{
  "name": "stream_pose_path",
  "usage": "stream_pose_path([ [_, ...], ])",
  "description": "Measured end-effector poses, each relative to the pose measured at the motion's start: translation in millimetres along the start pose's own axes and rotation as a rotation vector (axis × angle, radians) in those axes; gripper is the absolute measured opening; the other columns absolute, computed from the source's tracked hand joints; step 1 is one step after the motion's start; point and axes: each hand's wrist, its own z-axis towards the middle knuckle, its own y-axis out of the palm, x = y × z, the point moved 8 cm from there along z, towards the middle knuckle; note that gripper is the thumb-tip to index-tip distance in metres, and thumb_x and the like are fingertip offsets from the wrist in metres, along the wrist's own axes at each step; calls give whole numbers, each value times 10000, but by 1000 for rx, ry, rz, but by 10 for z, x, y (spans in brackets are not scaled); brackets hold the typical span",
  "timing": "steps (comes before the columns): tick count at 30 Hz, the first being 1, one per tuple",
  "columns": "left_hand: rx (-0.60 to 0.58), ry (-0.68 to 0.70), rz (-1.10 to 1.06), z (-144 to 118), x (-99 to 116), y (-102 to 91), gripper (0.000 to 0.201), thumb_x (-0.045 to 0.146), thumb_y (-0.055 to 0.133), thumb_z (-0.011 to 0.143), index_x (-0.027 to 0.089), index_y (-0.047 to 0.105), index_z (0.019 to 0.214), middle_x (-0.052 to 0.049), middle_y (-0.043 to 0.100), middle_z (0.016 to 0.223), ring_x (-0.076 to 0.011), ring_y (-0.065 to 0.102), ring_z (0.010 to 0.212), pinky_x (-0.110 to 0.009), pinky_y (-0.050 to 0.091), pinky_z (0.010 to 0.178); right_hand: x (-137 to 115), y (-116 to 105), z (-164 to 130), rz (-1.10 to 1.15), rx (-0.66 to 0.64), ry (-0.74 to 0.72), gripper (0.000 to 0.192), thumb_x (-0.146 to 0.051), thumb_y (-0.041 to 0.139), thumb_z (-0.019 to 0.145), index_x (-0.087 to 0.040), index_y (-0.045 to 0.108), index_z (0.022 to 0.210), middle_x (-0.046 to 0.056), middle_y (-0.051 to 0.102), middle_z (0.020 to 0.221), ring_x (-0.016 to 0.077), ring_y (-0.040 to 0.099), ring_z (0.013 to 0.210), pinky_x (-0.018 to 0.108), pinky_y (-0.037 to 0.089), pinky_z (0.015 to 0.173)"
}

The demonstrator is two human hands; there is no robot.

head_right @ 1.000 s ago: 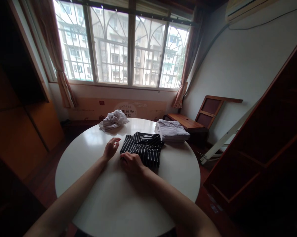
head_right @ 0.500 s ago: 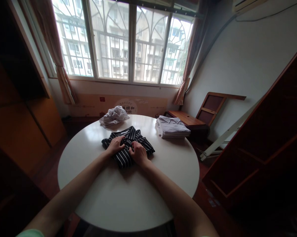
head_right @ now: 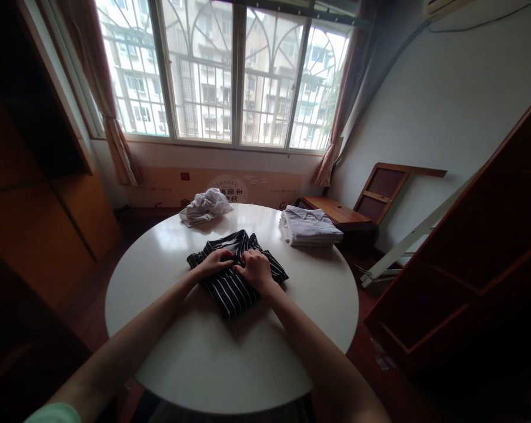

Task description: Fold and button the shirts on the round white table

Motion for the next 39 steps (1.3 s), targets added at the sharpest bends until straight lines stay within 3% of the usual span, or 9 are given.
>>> stream_pose_path([
  [2,-20,3,-84,7,26,15,188,281,603,708,140,620,832,-51,634,837,-173,575,786,-319,468,765,-94,6,-7,-4,28,-108,113,-281,593,748,-180,610,796,68,627,829,194,559,815,279,408,721],
  [5,-6,-9,-167,18,59,7,233,351,617,705,138,610,800,-45,625,806,-165,572,765,-309,470,751,-138,59,-11,-18,10,-155,76,-185,534,767,-173,609,776,72,620,812,188,548,815,275,402,730],
  [11,-40,-48,-263,3,53,35,282,410,600,717,142,609,803,-35,615,800,-159,575,770,-288,471,742,-28,84,1,92,-15,-50,158,-157,454,806,-177,610,795,54,636,797,160,565,720,244,375,634],
  [14,-88,-39,-308,-15,46,43,256,361,600,719,150,606,863,-41,621,862,-169,577,825,-302,464,793,66,124,32,195,-37,23,166,-155,453,809,-192,615,809,33,652,802,146,572,700,232,366,623],
  [17,-64,-13,-338,-14,46,17,255,304,617,694,150,591,896,-45,616,895,-175,573,852,-310,458,815,143,147,64,274,-16,68,155,-158,456,812,-188,607,799,30,652,801,140,570,715,230,372,649],
  [23,-17,-36,-274,8,53,24,195,286,579,729,145,590,864,-47,616,876,-176,573,849,-313,465,800,190,113,65,329,65,85,161,-163,428,825,-164,585,789,42,633,787,142,561,711,243,387,672],
  [27,11,-29,-229,15,82,20,159,259,579,733,142,587,841,-44,615,854,-168,572,834,-304,463,797,119,40,33,324,116,21,90,-221,524,784,-162,586,809,45,622,824,149,561,745,252,405,700],
  [31,62,-41,-168,22,48,19,111,237,567,739,142,579,795,-38,608,800,-161,568,789,-297,467,763,52,25,15,302,110,-35,139,-259,599,740,-160,585,837,42,616,835,154,562,763,257,416,703],
  [39,113,20,-147,32,14,48,113,239,588,718,149,592,786,-33,622,808,-166,579,781,-305,469,760,27,51,11,174,114,-40,99,-222,567,771,-175,585,858,39,616,818,155,559,739,255,409,661],
])
